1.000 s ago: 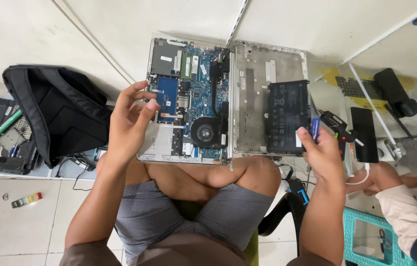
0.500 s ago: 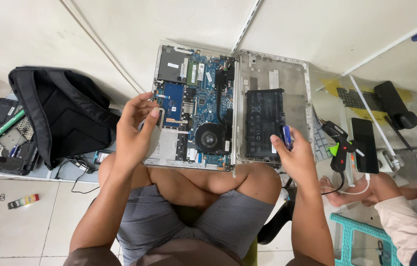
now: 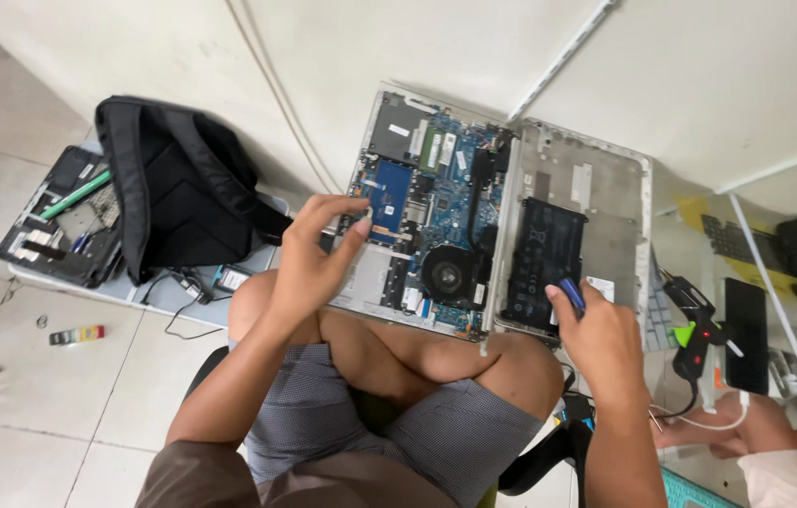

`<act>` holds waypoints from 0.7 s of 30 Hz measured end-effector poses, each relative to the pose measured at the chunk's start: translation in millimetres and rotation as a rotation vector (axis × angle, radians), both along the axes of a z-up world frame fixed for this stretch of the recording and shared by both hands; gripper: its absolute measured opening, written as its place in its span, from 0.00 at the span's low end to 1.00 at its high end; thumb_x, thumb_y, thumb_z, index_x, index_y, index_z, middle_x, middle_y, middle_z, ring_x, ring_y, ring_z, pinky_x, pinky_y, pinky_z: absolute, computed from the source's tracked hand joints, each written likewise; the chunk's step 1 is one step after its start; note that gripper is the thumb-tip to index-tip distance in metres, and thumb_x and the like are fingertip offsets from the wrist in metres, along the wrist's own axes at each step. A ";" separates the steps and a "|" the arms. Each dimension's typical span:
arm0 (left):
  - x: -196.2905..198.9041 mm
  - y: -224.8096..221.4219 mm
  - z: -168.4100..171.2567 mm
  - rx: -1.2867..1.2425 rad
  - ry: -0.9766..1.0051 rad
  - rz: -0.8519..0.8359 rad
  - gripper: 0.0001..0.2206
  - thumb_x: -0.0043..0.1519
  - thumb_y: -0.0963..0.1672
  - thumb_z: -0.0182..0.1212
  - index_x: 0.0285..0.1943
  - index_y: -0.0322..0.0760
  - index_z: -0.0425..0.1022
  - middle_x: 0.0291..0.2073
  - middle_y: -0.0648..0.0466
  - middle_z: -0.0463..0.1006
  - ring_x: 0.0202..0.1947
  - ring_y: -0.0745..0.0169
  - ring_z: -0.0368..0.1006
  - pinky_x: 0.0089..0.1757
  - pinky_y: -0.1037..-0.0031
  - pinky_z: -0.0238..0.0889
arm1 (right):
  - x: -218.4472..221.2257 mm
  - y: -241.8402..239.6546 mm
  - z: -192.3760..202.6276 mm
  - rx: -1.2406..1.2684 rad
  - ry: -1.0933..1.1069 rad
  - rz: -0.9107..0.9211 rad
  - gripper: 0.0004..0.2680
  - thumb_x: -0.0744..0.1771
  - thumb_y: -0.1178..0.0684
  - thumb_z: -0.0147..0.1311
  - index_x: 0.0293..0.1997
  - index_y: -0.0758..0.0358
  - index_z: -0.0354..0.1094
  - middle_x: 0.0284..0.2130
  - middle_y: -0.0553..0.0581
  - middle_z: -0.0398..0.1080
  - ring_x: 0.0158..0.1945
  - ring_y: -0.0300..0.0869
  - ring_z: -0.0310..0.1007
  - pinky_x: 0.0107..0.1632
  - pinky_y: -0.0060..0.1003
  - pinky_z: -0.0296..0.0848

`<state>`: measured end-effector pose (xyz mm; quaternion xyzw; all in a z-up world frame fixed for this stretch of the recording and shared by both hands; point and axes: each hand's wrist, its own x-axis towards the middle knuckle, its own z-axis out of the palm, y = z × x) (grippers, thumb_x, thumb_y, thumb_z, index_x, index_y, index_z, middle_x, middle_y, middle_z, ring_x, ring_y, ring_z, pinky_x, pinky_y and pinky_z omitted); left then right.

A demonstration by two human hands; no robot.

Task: The person sits with a laptop on their lap and uses a screwdriver to remove screws from the bottom case. They then lift the case off to reveal the internal components, including the motherboard and battery, and continue to unscrew internal parts.

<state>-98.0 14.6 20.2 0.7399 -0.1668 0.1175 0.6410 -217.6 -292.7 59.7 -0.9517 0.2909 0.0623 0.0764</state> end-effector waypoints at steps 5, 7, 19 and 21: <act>-3.9 7.3 -5.4 0.120 -0.035 0.066 0.10 0.59 0.43 0.65 0.48 0.39 0.79 0.40 0.50 0.75 0.42 0.50 0.73 0.46 0.61 0.65 | -2.4 -3.6 0.8 0.046 -0.067 -0.039 0.23 0.67 0.37 0.50 0.59 0.69 0.68 0.29 0.71 0.74 0.33 0.60 0.76 0.35 0.49 0.72; -3.3 11.5 -6.8 0.131 0.021 0.046 0.10 0.60 0.44 0.62 0.49 0.39 0.78 0.42 0.52 0.73 0.45 0.56 0.72 0.48 0.68 0.63 | -16.4 6.0 13.1 0.052 -0.063 -0.042 0.19 0.67 0.35 0.47 0.46 0.66 0.65 0.24 0.69 0.71 0.31 0.61 0.71 0.35 0.48 0.67; 4.4 -0.8 -31.9 0.209 0.274 -0.181 0.30 0.65 0.49 0.48 0.72 0.27 0.46 0.67 0.40 0.54 0.69 0.48 0.48 0.64 0.62 0.43 | -57.9 31.3 26.8 1.041 -0.576 0.066 0.14 0.69 0.49 0.40 0.60 0.63 0.58 0.24 0.55 0.59 0.20 0.39 0.56 0.20 0.30 0.61; 6.0 -1.5 -36.0 0.194 0.327 -0.219 0.30 0.66 0.48 0.45 0.73 0.28 0.42 0.71 0.39 0.47 0.72 0.46 0.41 0.66 0.60 0.37 | -59.0 23.5 26.0 1.189 -0.744 0.154 0.12 0.70 0.52 0.38 0.60 0.61 0.52 0.28 0.58 0.60 0.20 0.42 0.60 0.18 0.32 0.65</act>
